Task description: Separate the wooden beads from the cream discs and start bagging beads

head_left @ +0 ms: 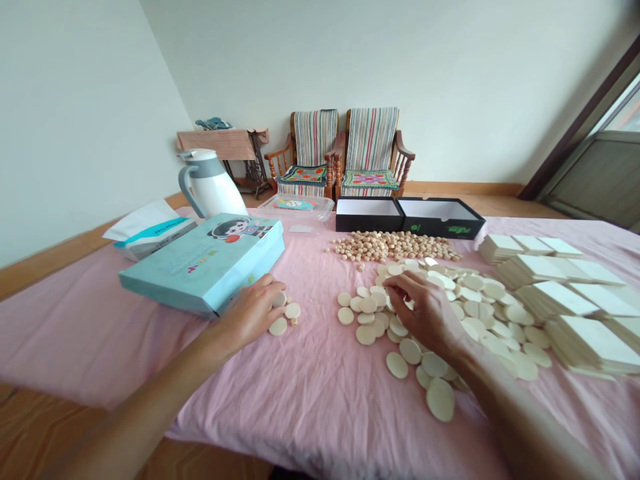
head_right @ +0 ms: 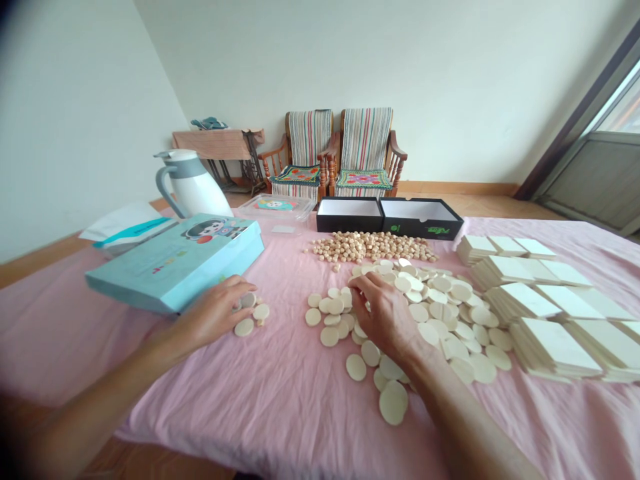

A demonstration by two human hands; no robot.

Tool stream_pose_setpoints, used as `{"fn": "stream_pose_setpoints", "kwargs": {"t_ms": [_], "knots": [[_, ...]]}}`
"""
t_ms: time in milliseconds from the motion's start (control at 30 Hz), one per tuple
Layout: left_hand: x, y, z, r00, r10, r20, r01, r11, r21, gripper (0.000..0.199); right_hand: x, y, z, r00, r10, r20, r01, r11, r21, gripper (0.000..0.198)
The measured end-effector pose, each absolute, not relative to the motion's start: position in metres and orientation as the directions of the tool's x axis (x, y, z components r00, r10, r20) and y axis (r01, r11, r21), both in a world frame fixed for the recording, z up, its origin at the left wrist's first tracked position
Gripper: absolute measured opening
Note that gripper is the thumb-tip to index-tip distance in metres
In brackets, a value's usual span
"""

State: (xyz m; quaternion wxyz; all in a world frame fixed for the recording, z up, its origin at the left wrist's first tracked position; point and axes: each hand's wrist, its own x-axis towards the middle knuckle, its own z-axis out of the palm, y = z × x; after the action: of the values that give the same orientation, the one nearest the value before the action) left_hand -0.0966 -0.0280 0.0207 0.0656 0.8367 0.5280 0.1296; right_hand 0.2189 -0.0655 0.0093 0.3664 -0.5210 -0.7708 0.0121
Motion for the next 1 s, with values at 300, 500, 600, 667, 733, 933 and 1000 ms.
{"fn": "stream_pose_setpoints", "kwargs": {"t_ms": [300,500,600,667,733,933,1000], "knots": [[-0.092,-0.023,0.017,0.396,0.887,0.236,0.870,-0.445,0.214,0.018,0.221,-0.064,0.010,-0.176,0.813,0.556,0.793,0.451,-0.409,0.017],[-0.041,-0.036,0.021,0.559,0.783,0.274,0.681,-0.622,0.387,0.028,0.221,-0.065,0.010,-0.185,0.819,0.543,0.793,0.451,-0.410,0.017],[-0.021,-0.043,0.021,0.630,0.714,0.305,0.555,-0.689,0.466,0.039,0.221,-0.066,0.011,-0.186,0.826,0.532,0.794,0.446,-0.413,0.016],[-0.020,-0.042,0.024,0.644,0.695,0.318,0.532,-0.707,0.467,0.039,0.221,-0.065,0.011,-0.185,0.832,0.523,0.796,0.439,-0.417,0.016],[-0.031,-0.036,0.029,0.617,0.717,0.323,0.572,-0.691,0.441,0.030,0.221,-0.065,0.011,-0.180,0.835,0.520,0.799,0.433,-0.418,0.016],[-0.088,-0.009,0.027,0.479,0.865,0.148,0.817,-0.501,0.285,0.025,0.221,-0.064,0.007,-0.185,0.838,0.513,0.800,0.432,-0.417,0.016],[-0.100,-0.005,0.019,0.485,0.868,0.109,0.828,-0.496,0.262,0.023,0.220,-0.064,0.007,-0.189,0.841,0.507,0.801,0.431,-0.415,0.016]]}}
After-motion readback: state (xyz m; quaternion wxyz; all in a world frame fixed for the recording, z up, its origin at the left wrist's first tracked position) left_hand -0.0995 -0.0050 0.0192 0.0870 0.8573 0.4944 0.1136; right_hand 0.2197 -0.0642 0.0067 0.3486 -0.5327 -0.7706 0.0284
